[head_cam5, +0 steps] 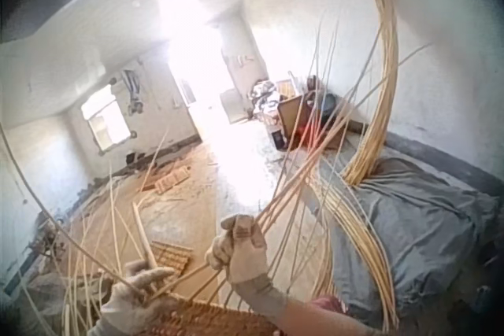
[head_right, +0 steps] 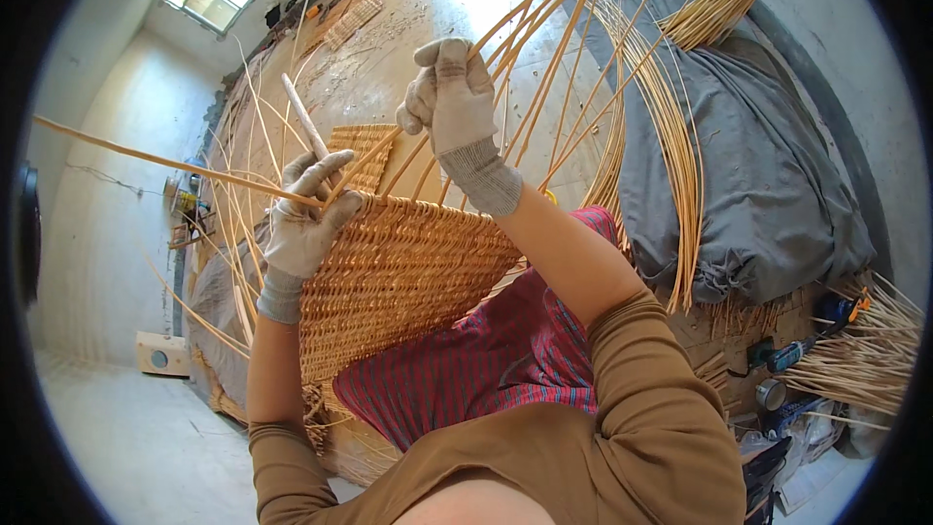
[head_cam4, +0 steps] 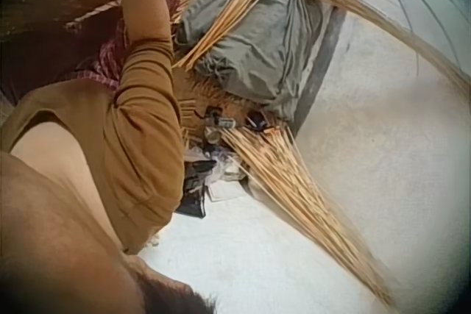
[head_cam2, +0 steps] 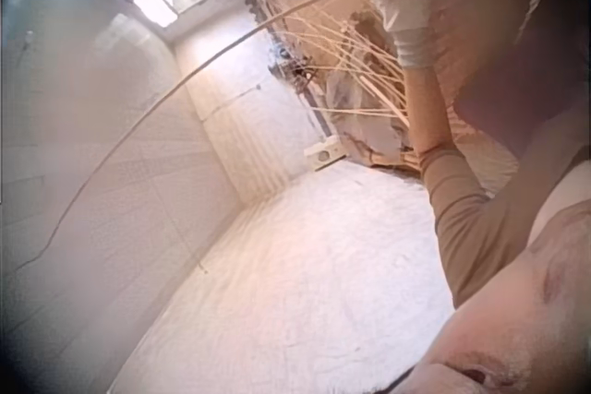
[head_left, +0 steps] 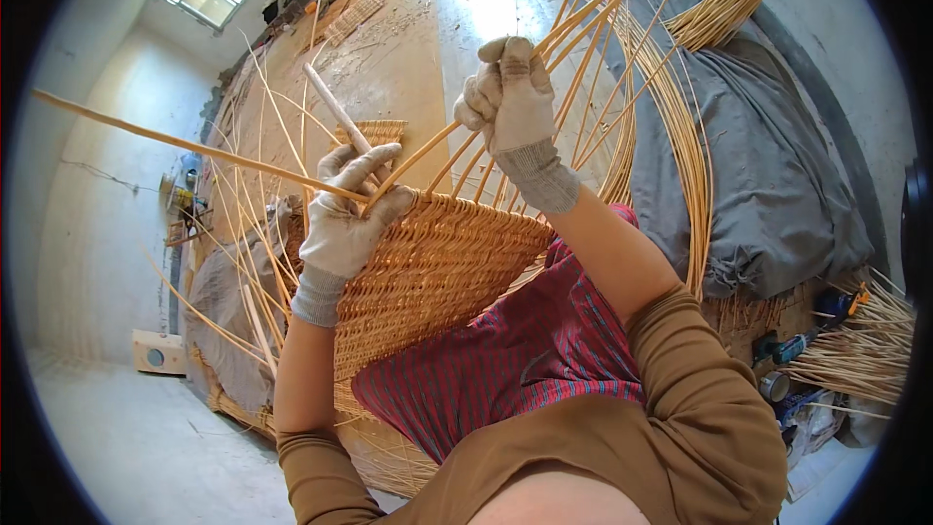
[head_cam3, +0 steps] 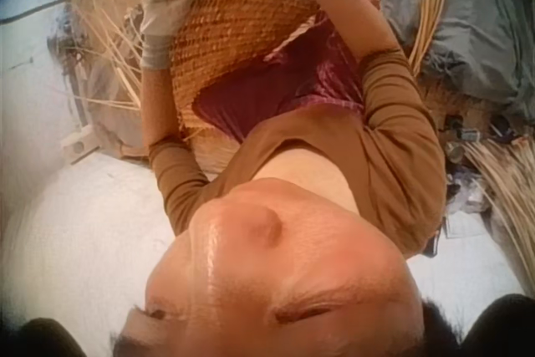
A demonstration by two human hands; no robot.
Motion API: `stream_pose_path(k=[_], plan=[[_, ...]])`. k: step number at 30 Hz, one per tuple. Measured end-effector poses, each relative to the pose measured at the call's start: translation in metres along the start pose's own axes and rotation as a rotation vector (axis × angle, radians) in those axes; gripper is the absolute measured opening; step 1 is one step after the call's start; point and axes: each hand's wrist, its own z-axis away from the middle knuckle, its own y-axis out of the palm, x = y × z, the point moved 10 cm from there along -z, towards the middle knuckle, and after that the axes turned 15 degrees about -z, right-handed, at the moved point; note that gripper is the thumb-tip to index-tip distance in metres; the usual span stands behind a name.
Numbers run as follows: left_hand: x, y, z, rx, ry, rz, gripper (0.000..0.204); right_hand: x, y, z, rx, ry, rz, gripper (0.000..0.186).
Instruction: Weaving a large wicker basket using multiple vertical and horizontal strips.
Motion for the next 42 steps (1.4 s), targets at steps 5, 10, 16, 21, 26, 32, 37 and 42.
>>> stream_pose_path(k=[5,10,16,21,26,32,37,42], plan=[[-0.022,-0.015,-0.003,-0.196,0.176,-0.155,0.039,0.001,-0.007,0.0,-0.015,-0.017,-0.003,0.033],[-0.017,0.007,-0.021,0.293,0.319,0.173,0.02,-0.002,0.006,-0.002,0.077,0.029,-0.024,0.035],[-0.032,0.006,-0.019,0.34,0.429,0.151,0.019,0.001,0.008,0.005,0.047,0.055,-0.028,0.037],[-0.021,0.017,-0.026,0.457,0.34,0.127,0.039,0.017,0.008,-0.007,0.237,0.133,-0.251,0.035],[-0.016,0.021,-0.029,0.62,0.21,0.17,0.039,0.059,-0.019,-0.009,0.215,-0.107,-0.074,0.034],[-0.002,0.023,-0.03,0.83,-0.082,0.082,0.028,0.002,-0.106,0.073,-0.062,-0.162,0.047,0.035],[0.024,0.022,-0.031,0.664,-0.188,0.185,0.026,-0.069,-0.138,0.156,-0.131,-0.004,0.011,0.037],[0.012,0.016,-0.009,0.434,0.162,0.401,0.057,-0.072,-0.142,0.132,-0.103,0.104,-0.125,0.038]])
